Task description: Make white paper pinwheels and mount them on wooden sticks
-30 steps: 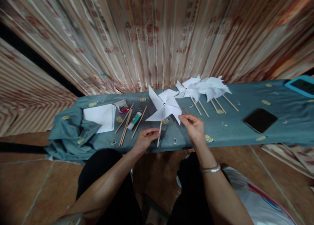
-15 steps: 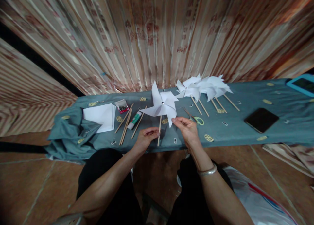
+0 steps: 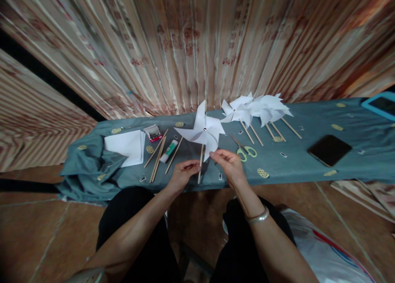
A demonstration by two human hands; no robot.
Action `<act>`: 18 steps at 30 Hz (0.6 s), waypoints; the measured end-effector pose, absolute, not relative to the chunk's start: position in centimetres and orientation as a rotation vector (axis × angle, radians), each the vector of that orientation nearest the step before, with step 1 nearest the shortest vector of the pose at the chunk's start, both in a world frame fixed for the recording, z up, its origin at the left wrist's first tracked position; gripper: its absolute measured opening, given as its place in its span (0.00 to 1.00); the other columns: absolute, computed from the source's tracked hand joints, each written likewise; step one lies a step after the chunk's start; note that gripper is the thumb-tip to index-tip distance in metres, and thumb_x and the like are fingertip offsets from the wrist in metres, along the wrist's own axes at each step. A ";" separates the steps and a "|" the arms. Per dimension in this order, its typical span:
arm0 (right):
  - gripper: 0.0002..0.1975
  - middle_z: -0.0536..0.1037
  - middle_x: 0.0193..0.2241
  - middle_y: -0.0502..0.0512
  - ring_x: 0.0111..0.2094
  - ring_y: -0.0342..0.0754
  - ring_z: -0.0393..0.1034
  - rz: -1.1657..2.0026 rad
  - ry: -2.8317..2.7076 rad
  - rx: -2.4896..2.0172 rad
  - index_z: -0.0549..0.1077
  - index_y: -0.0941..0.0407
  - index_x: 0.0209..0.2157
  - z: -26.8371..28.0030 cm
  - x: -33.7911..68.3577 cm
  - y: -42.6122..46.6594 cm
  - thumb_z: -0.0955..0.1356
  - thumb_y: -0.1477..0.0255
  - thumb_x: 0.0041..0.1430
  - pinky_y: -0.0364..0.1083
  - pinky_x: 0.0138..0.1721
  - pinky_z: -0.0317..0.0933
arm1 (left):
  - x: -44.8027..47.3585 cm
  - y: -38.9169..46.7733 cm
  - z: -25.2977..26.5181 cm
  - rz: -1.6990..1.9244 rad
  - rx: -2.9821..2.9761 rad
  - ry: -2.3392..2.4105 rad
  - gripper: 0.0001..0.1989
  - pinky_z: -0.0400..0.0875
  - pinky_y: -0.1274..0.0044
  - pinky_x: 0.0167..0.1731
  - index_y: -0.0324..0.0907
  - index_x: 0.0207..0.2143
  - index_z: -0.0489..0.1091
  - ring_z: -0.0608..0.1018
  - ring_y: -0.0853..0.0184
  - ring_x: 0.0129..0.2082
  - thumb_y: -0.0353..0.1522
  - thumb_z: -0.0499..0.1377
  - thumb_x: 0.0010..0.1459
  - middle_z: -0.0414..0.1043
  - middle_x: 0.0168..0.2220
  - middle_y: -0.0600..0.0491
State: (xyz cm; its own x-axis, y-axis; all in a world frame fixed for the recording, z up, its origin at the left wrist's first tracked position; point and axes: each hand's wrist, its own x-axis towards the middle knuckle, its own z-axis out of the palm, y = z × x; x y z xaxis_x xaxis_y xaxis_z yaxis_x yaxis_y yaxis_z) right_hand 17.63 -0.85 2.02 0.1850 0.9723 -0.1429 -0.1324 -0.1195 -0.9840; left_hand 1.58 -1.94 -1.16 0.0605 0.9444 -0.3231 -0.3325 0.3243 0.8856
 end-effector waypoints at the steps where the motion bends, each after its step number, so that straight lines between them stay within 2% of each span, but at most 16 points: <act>1: 0.19 0.72 0.17 0.47 0.21 0.41 0.62 1.211 -0.928 -1.299 0.76 0.54 0.19 2.0 17.6 -0.9 0.79 0.54 0.32 0.44 0.26 0.58 | 1.6 -1.9 -1.2 1.107 0.718 1.094 0.16 0.72 0.74 0.38 0.40 0.26 0.80 0.77 0.68 0.28 0.34 0.74 0.29 0.79 0.25 0.53; 10: 0.21 0.73 0.17 0.48 0.21 0.41 0.62 1.258 -0.974 -1.263 0.74 0.54 0.17 2.3 16.6 -1.0 0.78 0.51 0.32 0.43 0.27 0.58 | 1.7 -1.9 -1.7 1.101 0.735 1.098 0.14 0.72 0.73 0.40 0.40 0.28 0.80 0.77 0.67 0.29 0.32 0.73 0.32 0.79 0.27 0.52; 18: 0.20 0.74 0.16 0.48 0.19 0.41 0.61 1.194 -1.109 -1.360 0.75 0.55 0.15 2.7 16.3 -1.2 0.79 0.54 0.32 0.43 0.23 0.55 | 1.6 -1.9 -1.4 1.104 0.725 1.097 0.18 0.73 0.71 0.40 0.40 0.27 0.80 0.78 0.66 0.29 0.35 0.75 0.28 0.80 0.27 0.52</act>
